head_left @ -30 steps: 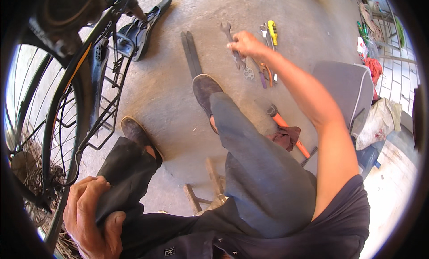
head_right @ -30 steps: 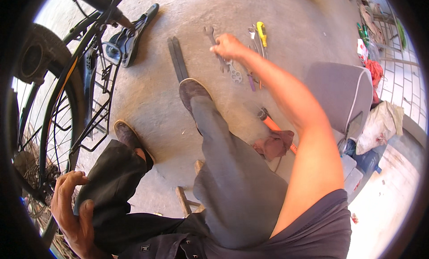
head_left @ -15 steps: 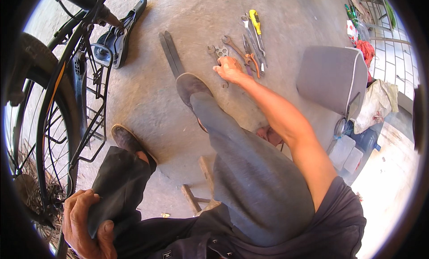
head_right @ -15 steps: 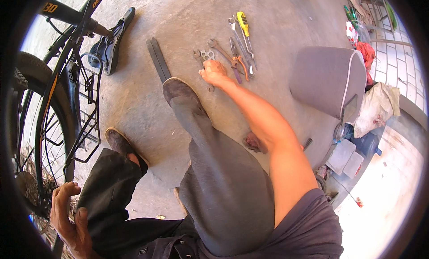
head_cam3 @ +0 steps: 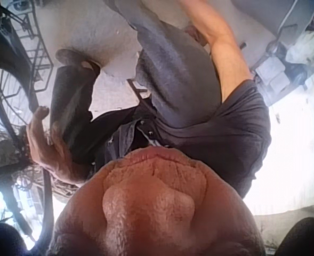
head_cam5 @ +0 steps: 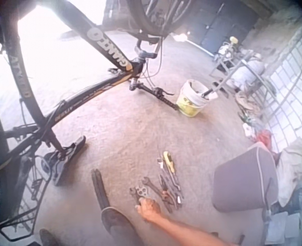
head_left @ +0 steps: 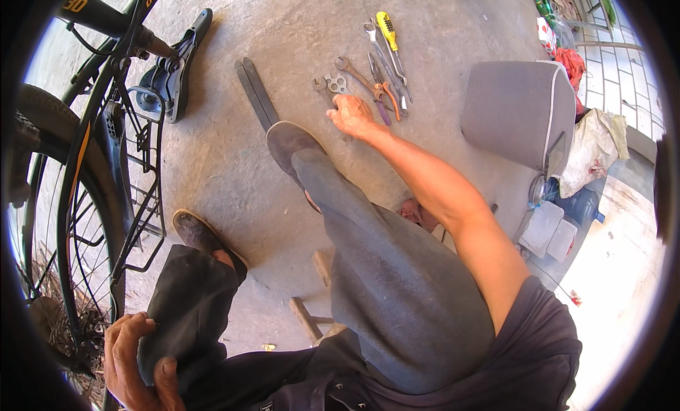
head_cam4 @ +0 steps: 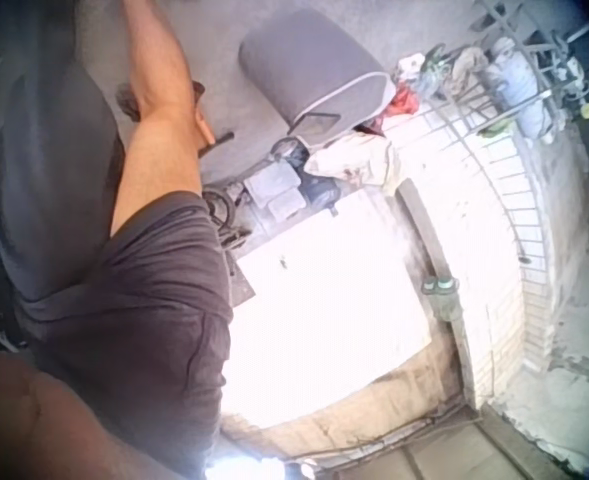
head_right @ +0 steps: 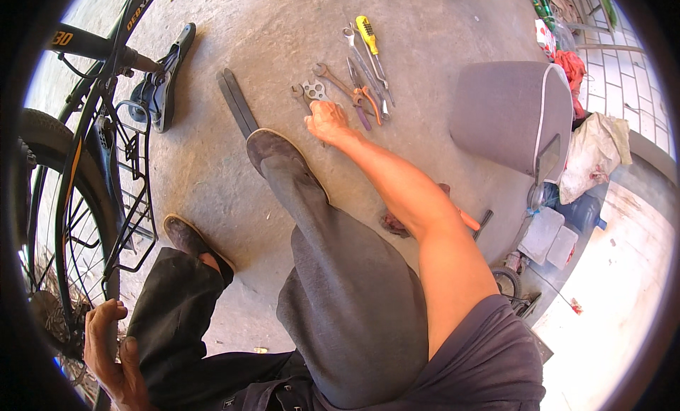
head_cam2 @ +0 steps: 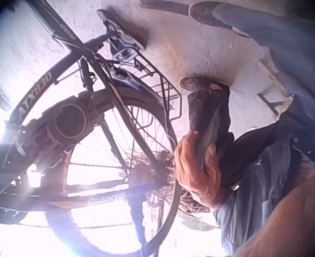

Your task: The person uses a tire lever to pry the tire off the rim of a bicycle wheel. They then use a wrench to adjust the pedal on the bicycle crank.

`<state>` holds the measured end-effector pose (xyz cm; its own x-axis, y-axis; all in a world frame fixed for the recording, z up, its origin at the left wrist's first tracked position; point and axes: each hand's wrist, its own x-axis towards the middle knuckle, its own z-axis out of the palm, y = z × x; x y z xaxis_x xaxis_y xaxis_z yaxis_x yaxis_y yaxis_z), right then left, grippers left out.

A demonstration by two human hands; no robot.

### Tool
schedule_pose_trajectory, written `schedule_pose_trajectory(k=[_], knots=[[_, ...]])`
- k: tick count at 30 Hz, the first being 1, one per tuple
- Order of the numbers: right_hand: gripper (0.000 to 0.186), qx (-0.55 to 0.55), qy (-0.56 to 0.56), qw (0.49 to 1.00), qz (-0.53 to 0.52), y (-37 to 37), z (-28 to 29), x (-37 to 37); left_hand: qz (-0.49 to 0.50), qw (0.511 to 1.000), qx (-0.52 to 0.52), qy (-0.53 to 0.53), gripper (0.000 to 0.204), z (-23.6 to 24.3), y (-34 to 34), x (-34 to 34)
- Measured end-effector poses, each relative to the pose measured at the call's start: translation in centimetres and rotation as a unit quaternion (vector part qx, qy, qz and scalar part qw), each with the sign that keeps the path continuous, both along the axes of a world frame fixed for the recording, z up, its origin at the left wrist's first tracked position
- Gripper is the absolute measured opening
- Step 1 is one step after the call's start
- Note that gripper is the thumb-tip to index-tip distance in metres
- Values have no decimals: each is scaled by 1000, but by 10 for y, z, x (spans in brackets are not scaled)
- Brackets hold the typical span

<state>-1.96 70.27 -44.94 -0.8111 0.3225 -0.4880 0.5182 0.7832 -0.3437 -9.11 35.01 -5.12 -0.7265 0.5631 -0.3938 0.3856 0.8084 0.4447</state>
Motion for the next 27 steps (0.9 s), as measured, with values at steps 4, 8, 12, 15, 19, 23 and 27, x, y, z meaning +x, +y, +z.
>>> schedule_pose_trajectory(k=[4,8,12,15,19,23,27], knots=[[28,28,3,999,-42,5,9,-2,-3,1000,1,3,27,0,-1,0],[26,113,71,989,-70,37,20,-6,0,1000,1,2,28,-2,-2,0],[26,186,81,979,-30,62,16,0,3,1000,11,-4,28,1,-5,-1],[28,215,10,977,2,75,13,7,72,997,-4,-14,41,-15,-18,6],[27,214,20,977,17,72,12,3,45,998,-4,34,42,-11,-24,3],[27,212,15,975,60,62,18,-2,67,997,7,42,42,-8,-28,1],[26,206,8,977,52,55,20,-9,61,998,5,28,47,-5,-30,5]])
